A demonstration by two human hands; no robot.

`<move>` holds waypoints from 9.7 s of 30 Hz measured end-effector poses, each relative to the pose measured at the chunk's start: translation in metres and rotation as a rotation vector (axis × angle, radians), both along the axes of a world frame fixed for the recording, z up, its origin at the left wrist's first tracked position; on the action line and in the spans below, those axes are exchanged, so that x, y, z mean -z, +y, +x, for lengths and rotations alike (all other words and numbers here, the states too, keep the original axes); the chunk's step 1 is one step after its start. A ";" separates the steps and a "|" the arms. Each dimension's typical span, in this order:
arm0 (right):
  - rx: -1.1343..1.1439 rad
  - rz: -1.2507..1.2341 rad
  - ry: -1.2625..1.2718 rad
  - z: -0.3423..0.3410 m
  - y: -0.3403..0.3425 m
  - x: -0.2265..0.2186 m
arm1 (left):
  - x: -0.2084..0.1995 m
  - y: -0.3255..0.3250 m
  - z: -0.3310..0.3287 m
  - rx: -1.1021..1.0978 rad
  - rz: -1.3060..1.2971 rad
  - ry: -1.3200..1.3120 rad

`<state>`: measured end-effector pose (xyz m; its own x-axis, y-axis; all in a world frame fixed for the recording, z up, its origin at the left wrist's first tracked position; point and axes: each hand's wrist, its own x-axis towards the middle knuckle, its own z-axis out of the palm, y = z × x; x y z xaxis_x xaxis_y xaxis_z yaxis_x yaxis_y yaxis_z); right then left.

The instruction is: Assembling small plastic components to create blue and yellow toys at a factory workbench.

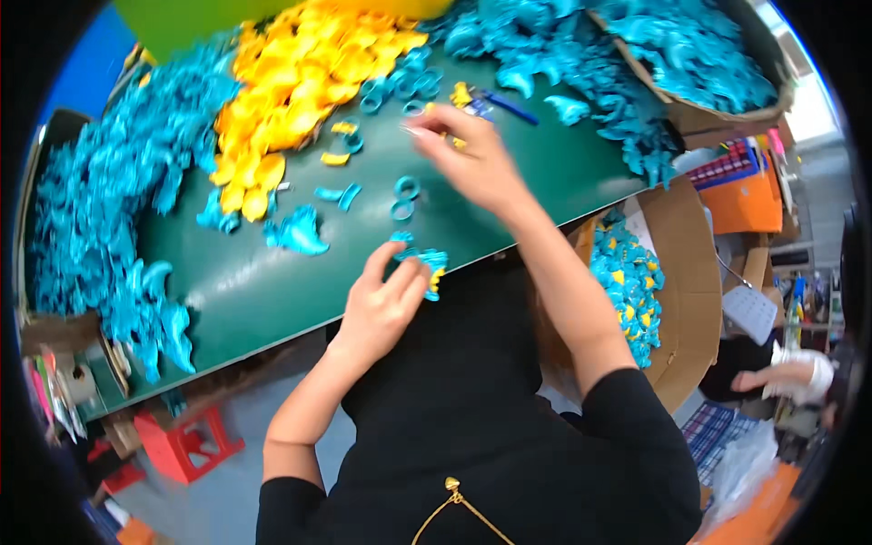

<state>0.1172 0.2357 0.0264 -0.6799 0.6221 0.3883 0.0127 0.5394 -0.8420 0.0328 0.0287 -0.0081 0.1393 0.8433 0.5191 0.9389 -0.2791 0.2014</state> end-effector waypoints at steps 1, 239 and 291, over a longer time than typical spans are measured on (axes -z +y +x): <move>-0.004 -0.429 -0.116 0.030 -0.020 -0.009 | 0.005 -0.002 0.002 -0.024 -0.030 -0.008; -0.255 -0.301 0.017 0.047 -0.110 -0.008 | -0.006 -0.050 -0.014 0.204 -0.006 -2.104; -0.118 -0.011 -0.169 0.042 -0.084 -0.032 | -0.007 -0.039 -0.011 0.270 -0.412 -2.289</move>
<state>0.1597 0.1512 0.0585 -0.8034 0.5376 0.2562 0.0912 0.5362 -0.8392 0.0221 -0.0107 -0.0012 -0.1200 0.9739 -0.1925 -0.8435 0.0023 0.5371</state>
